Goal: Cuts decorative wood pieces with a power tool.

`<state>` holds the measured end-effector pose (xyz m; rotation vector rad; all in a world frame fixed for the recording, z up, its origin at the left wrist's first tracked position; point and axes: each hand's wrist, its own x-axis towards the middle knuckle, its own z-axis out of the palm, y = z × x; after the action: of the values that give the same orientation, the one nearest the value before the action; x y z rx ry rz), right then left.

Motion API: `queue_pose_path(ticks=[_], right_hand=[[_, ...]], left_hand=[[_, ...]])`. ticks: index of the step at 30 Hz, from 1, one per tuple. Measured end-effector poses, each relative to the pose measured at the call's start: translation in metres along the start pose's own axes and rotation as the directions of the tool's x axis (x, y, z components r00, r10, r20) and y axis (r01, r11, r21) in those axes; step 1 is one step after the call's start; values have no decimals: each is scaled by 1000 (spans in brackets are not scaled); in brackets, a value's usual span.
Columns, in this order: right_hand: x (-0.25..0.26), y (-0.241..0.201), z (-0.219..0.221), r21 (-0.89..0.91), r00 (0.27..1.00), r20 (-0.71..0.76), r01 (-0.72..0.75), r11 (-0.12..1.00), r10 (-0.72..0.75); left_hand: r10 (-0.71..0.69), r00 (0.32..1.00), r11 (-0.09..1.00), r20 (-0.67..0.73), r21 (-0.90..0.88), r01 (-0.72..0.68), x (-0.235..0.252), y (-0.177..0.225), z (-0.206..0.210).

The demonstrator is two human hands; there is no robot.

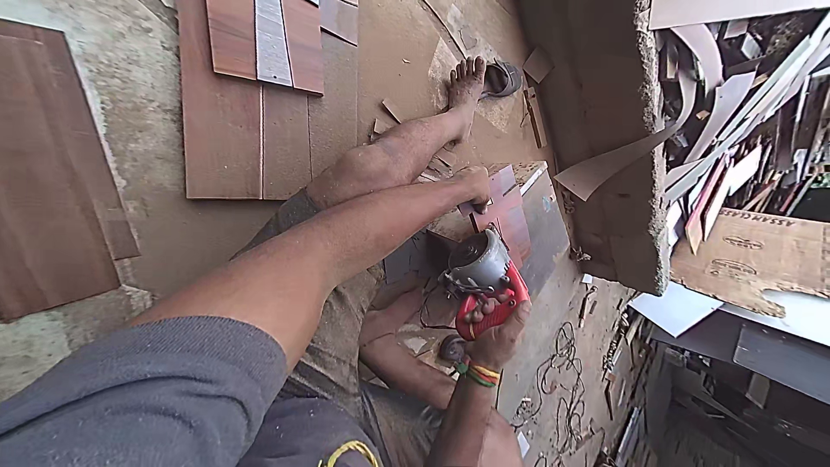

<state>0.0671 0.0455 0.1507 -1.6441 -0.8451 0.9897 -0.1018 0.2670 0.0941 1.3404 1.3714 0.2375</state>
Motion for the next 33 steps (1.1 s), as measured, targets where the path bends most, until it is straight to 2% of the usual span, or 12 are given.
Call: queue_pose_path(ticks=[33], right_hand=[[3, -14, 7, -34, 996, -65, -59, 998, 57]], left_hand=[[-13, 1000, 1000, 12, -3, 14, 4, 0, 1]])
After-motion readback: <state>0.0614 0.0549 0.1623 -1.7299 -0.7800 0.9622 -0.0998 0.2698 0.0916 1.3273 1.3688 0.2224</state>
